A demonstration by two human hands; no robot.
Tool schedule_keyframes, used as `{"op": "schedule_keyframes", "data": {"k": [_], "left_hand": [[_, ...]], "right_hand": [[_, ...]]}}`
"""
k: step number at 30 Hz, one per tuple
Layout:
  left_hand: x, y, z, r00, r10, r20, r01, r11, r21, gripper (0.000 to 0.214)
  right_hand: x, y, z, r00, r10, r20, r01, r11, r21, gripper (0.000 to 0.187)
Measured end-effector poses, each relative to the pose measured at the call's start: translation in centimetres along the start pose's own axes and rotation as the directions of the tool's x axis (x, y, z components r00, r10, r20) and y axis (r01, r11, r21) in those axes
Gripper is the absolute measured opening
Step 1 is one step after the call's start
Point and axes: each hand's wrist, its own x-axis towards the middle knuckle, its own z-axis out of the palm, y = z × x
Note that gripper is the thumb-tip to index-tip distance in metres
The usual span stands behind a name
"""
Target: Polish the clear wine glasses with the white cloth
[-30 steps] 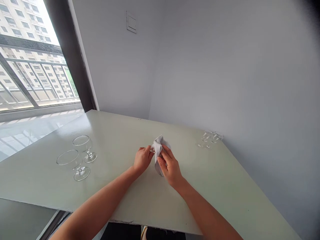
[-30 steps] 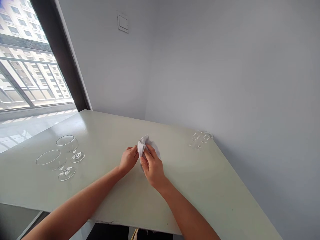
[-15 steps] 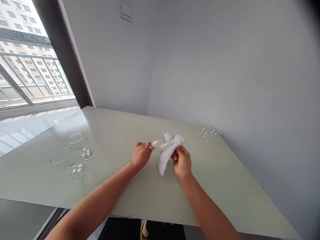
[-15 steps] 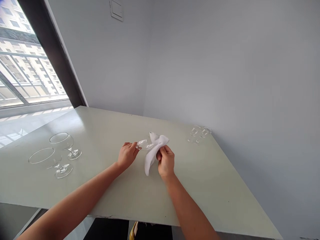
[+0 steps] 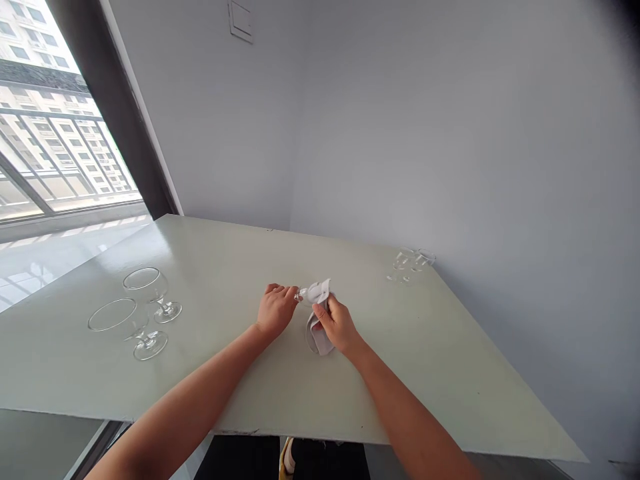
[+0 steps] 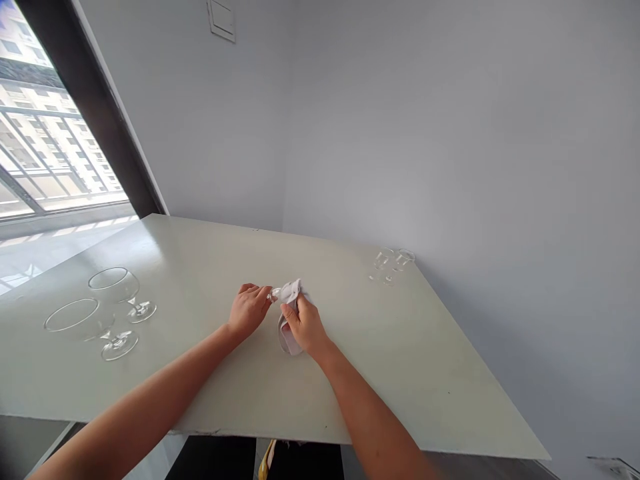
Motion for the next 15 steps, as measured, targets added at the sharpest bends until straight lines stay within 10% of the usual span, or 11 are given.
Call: {"op": "schedule_keyframes", "data": {"k": [4,9,15], "left_hand": [[0.1,0.2,-0.2,0.995,0.094,0.015,-0.094,0.996,0.005,0.018],[0.2,0.3,-0.4,0.996,0.085,-0.019,-0.086,0.996,-0.031,0.022],[0.2,-0.1,-0.4,0.995,0.089,0.034,-0.086,0.991,-0.101,0.023]], "right_hand": [[0.3,-0.3,-0.9,0.954,0.2,0.222,-0.236,0.96,0.149,0.037],[0.0,-1.7,-2.1,0.887,0.062,0.457,-0.271,0.872,0.408,0.044],[0.2,-0.2,-2.1,0.91,0.11,0.401,-0.158,0.983,0.089,0.033]]}}
